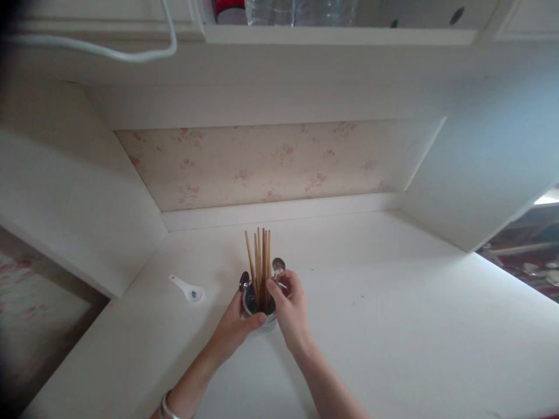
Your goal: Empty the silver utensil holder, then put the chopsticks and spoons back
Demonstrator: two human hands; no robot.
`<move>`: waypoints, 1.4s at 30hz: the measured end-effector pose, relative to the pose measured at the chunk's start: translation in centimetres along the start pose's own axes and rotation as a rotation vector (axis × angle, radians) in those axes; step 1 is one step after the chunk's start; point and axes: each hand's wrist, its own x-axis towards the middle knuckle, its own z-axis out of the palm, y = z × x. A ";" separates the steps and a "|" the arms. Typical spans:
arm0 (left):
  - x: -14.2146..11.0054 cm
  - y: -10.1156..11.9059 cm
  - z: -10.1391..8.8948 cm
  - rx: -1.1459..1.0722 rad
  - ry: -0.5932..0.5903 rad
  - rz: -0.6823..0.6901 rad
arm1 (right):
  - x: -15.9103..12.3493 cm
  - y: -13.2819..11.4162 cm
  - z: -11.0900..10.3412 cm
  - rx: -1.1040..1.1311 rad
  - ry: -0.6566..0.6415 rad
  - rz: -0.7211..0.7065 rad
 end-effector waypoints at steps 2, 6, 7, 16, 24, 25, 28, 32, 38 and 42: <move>0.0 0.3 0.1 0.004 -0.002 -0.011 | 0.0 0.0 -0.2 0.023 -0.038 0.017; -0.1 0.4 -0.2 0.005 -0.057 -0.002 | -0.2 -0.1 -0.4 0.004 -0.195 0.025; -0.2 0.5 -0.4 0.013 -0.083 0.005 | -0.3 0.0 -0.4 0.006 -0.216 0.038; -1.1 2.8 -6.3 0.271 -0.016 -0.014 | -0.3 1.3 -0.6 0.103 -0.175 0.151; 1.3 6.7 -16.2 1.326 -0.014 0.037 | -0.1 1.6 -0.7 0.099 -0.190 0.172; 1.4 6.8 -17.0 1.429 -0.052 0.017 | -0.1 1.4 -0.6 0.102 -0.195 0.169; 1.4 6.7 -18.3 1.608 -0.166 -0.045 | -0.3 0.6 -0.5 0.108 -0.236 0.128; 1.3 6.6 -18.1 1.691 -0.197 -0.079 | -0.4 -0.1 -0.2 0.105 -0.259 0.079; 1.3 8.3 -15.3 1.565 -0.059 0.032 | -0.4 0.0 -0.4 0.104 -0.254 0.098; 0.6 11.2 -10.6 1.250 0.259 0.149 | -0.3 0.1 -0.5 0.107 -0.281 0.079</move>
